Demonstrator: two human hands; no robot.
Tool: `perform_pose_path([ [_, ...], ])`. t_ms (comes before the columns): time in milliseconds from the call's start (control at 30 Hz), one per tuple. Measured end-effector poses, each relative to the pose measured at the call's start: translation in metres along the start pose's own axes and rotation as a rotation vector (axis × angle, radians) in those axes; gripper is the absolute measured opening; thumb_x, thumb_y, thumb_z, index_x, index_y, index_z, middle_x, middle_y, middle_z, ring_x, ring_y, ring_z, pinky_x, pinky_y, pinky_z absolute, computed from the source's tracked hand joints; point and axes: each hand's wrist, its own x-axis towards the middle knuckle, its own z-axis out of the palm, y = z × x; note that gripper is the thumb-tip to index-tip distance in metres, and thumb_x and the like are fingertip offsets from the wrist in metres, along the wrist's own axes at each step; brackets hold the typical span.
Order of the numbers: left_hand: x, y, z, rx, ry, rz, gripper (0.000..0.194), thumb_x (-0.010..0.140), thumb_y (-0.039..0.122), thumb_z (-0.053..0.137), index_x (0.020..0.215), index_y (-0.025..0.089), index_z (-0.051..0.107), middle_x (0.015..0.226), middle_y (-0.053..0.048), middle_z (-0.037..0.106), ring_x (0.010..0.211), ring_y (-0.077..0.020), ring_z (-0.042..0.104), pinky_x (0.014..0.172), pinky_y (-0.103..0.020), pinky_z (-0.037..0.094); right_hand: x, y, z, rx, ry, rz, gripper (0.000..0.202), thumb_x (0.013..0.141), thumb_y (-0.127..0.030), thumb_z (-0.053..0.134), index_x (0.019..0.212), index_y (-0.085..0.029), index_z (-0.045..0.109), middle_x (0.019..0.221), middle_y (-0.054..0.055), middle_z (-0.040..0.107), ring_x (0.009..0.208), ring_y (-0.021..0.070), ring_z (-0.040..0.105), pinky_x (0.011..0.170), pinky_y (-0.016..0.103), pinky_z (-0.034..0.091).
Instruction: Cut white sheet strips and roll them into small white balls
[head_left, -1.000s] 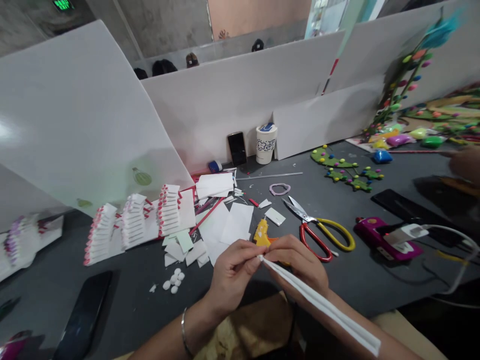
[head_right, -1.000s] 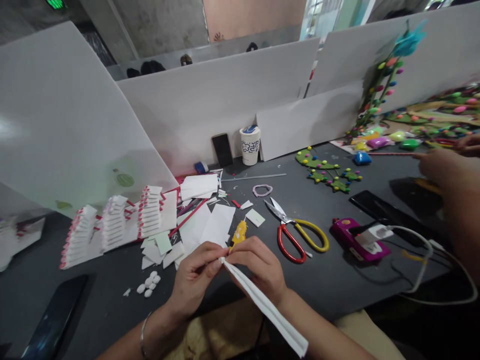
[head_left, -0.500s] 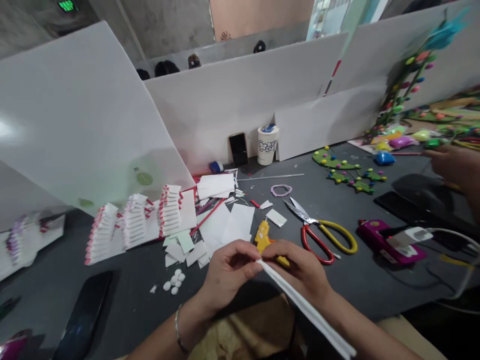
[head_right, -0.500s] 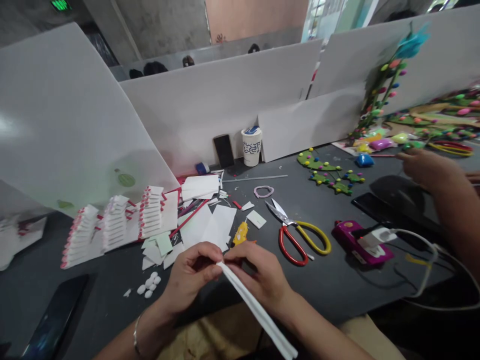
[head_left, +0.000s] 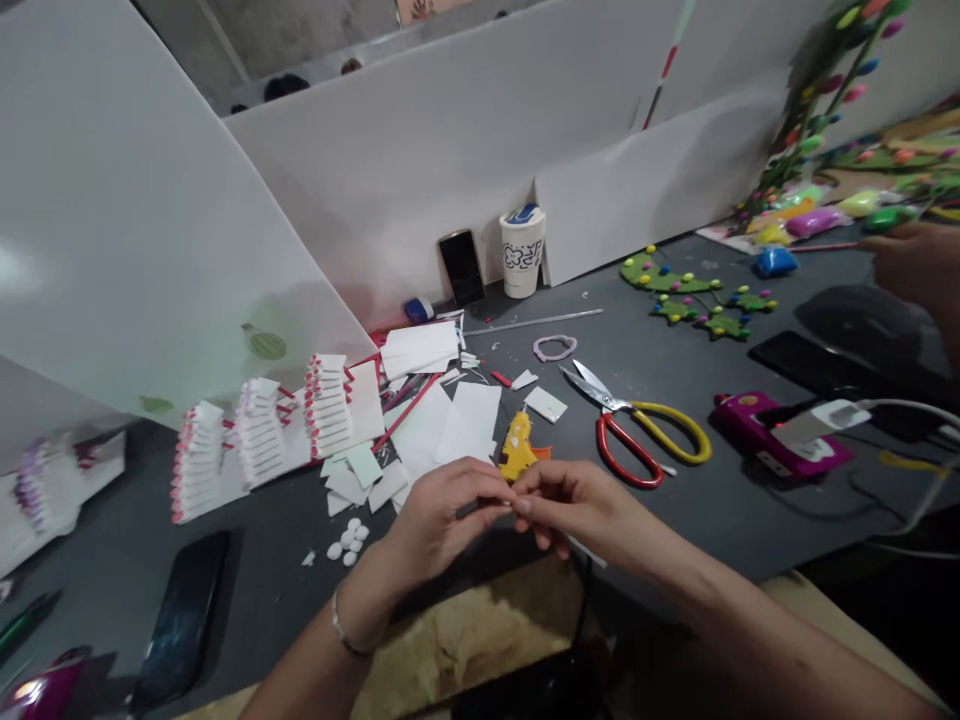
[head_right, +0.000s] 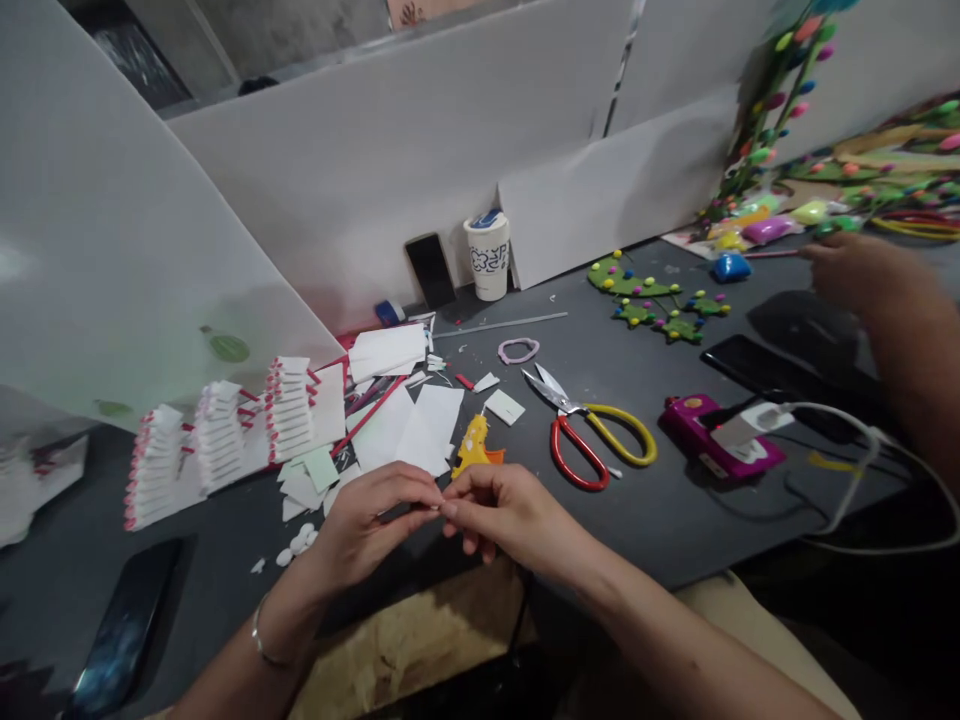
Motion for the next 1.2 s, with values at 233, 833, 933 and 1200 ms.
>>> perform_pose_path([
  [233,-0.003,0.002,0.002,0.192,-0.066,0.007,0.018,0.091,0.016,0.056,0.104,0.020,0.067,0.099,-0.007,0.067,0.089,-0.0142,0.065,0.077,-0.025,0.054,0.003,0.010,-0.003,-0.091,0.066,-0.027,0.033,0.074,-0.044,0.071,0.090,-0.015,0.070,0.060,-0.001,0.064,0.038,0.0048,0.046,0.034,0.015,0.036],
  [833,0.003,-0.013,0.012,-0.346,0.140,-0.266,0.015,0.080,0.032,0.071,0.086,0.018,0.074,0.087,-0.007,0.066,0.080,-0.0162,0.063,0.073,-0.028,0.050,0.007,0.007,0.009,0.277,0.069,-0.014,0.037,0.064,-0.048,0.081,0.074,-0.016,0.065,0.053,-0.005,0.058,0.035,0.0023,0.040,0.031,0.014,0.031],
  [933,0.003,-0.015,0.011,-0.346,0.121,-0.251,0.016,0.080,0.033,0.072,0.084,0.018,0.073,0.085,-0.007,0.066,0.079,-0.0164,0.062,0.072,-0.028,0.051,0.006,0.004,0.006,0.205,0.056,-0.006,0.039,0.064,-0.049,0.080,0.075,-0.016,0.065,0.053,-0.005,0.055,0.038,0.0039,0.044,0.033,0.014,0.036],
  [1200,0.002,-0.014,-0.002,0.051,-0.012,-0.014,0.012,0.085,0.019,0.066,0.096,0.020,0.071,0.091,-0.006,0.067,0.084,-0.0144,0.064,0.074,-0.025,0.052,0.000,0.000,-0.001,-0.088,0.067,-0.038,0.033,0.071,-0.046,0.074,0.083,-0.016,0.067,0.057,-0.005,0.053,0.044,0.0058,0.047,0.037,0.016,0.041],
])
